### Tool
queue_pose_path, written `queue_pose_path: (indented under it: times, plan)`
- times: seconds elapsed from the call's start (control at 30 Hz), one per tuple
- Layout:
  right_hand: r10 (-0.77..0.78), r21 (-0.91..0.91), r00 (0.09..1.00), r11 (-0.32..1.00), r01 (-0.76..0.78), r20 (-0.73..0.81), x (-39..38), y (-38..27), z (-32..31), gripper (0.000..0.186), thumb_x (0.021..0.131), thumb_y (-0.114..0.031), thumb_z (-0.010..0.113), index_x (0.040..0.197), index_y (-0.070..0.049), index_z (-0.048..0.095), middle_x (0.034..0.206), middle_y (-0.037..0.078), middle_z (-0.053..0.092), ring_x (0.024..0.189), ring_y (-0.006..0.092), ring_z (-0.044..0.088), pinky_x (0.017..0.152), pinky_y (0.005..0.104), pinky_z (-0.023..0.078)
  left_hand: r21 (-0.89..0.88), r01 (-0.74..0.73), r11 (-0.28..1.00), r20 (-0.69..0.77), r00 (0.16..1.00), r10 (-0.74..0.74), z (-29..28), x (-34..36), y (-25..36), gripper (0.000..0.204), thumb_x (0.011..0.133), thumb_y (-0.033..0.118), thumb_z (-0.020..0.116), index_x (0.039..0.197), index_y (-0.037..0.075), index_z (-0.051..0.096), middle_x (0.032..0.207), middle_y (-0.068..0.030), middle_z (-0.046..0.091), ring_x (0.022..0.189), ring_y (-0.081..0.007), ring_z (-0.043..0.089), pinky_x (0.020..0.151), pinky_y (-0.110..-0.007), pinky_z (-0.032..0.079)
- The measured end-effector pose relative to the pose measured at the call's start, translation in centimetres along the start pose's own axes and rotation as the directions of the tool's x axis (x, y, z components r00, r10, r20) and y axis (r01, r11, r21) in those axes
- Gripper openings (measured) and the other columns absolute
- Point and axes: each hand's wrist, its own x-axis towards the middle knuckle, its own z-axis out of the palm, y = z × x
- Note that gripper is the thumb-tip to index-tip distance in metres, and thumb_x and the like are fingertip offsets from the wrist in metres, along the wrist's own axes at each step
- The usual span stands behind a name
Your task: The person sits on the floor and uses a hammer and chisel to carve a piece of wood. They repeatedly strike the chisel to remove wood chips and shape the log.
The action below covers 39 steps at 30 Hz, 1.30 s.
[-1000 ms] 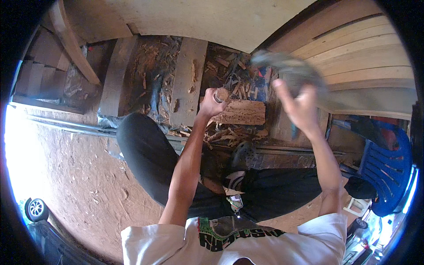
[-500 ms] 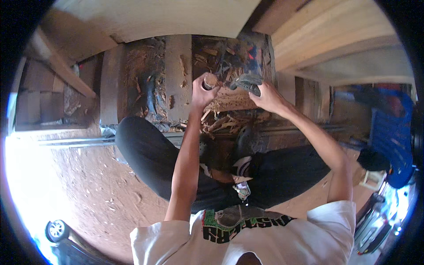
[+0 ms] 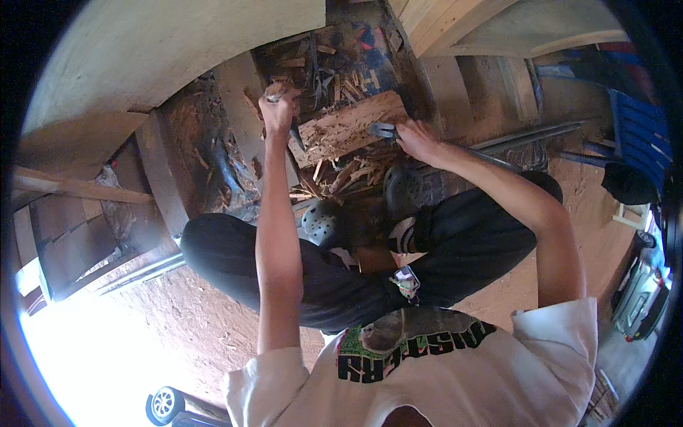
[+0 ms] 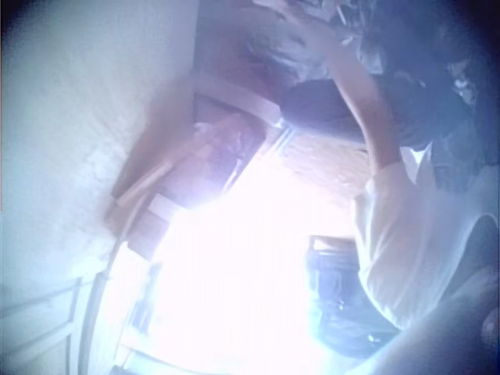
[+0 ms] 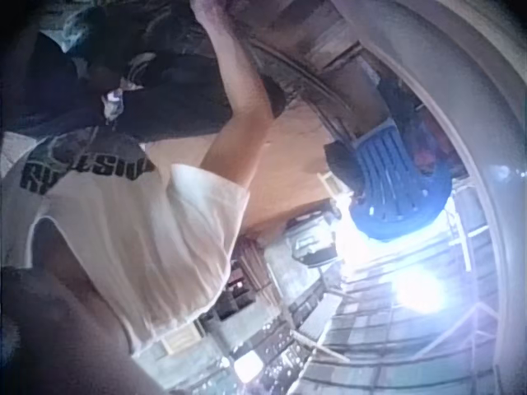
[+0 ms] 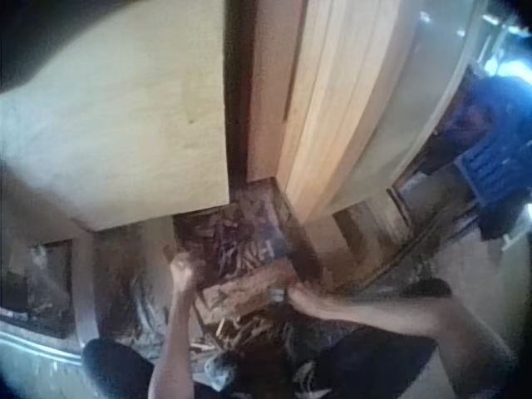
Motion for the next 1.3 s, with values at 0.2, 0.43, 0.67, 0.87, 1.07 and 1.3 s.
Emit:
queue_pose_path:
  times: [0.2, 0.43, 0.67, 0.87, 1.07, 1.3]
  plan:
    - [0.111, 0.153, 0.991, 0.981, -0.121, 0.071, 0.1, -0.7, 0.3, 0.016, 0.084, -0.014, 0.061, 0.091, 0.001, 0.059, 0.088, 0.021, 0.06, 0.083, 0.0392, 0.062, 0.071, 0.0488, 0.05, 0.182, -0.135, 0.974, -0.153, 0.974, 0.164, 0.8, 3.6, -3.1, 0.016, 0.078, 0.016, 0.068, 0.074, 0.003, 0.059, 0.06, -0.0008, 0.054, 0.051, -0.01, 0.048, 0.047, -0.027, 0.039]
    - [0.033, -0.058, 0.999, 0.998, -0.032, 0.014, 0.5, -0.9, 0.1, 0.019, 0.084, -0.015, 0.062, 0.093, 0.002, 0.06, 0.09, 0.021, 0.061, 0.086, 0.0382, 0.062, 0.072, 0.0489, 0.051, 0.303, -0.286, 0.909, -0.075, 0.944, 0.322, -0.2, 5.5, -5.1, 0.024, 0.079, 0.021, 0.07, 0.072, 0.003, 0.056, 0.057, -0.0013, 0.053, 0.047, -0.0098, 0.047, 0.044, -0.028, 0.038]
    - [0.046, -0.009, 0.997, 0.999, -0.046, 0.069, 0.7, -0.8, -0.8, 0.023, 0.084, -0.014, 0.063, 0.098, 0.004, 0.059, 0.094, 0.023, 0.061, 0.089, 0.0396, 0.062, 0.076, 0.05, 0.05, 0.069, -0.245, 0.967, 0.034, 0.969, 0.243, 1.1, 1.4, -0.4, 0.018, 0.082, 0.016, 0.068, 0.073, 0.006, 0.055, 0.054, 0.0008, 0.05, 0.042, -0.0089, 0.046, 0.041, -0.026, 0.037]
    - [0.058, 0.01, 0.998, 0.998, -0.058, 0.007, 0.5, -0.2, 0.2, 0.019, 0.08, -0.012, 0.062, 0.095, 0.001, 0.058, 0.096, 0.023, 0.062, 0.093, 0.0397, 0.061, 0.076, 0.05, 0.049, 0.237, -0.307, 0.921, 0.197, 0.944, 0.264, -0.1, -4.7, 3.1, 0.015, 0.082, 0.015, 0.07, 0.076, 0.004, 0.061, 0.062, -0.001, 0.057, 0.052, -0.0102, 0.051, 0.049, -0.028, 0.04]
    - [0.015, -0.012, 0.999, 1.0, -0.015, -0.04, -0.6, 0.8, 1.4, 0.035, 0.08, -0.015, 0.063, 0.11, 0.002, 0.055, 0.108, 0.023, 0.059, 0.101, 0.0386, 0.059, 0.083, 0.0499, 0.048, 0.233, -0.448, 0.863, 0.228, 0.888, 0.4, -3.9, -10.2, 6.8, 0.021, 0.081, 0.011, 0.072, 0.072, 0.003, 0.055, 0.066, 0.0006, 0.057, 0.062, -0.0087, 0.053, 0.057, -0.027, 0.043]
    - [0.05, 0.126, 0.983, 0.989, -0.073, 0.175, 0.4, 1.7, -1.9, 0.049, 0.077, -0.024, 0.07, 0.112, 0.006, 0.053, 0.113, 0.025, 0.057, 0.108, 0.0381, 0.055, 0.087, 0.0452, 0.047, 0.059, -0.367, 0.929, 0.024, 0.93, 0.366, -5.7, -13.7, 6.3, 0.016, 0.081, 0.007, 0.07, 0.073, 0.002, 0.056, 0.065, -0.0013, 0.056, 0.061, -0.0101, 0.054, 0.059, -0.027, 0.044]
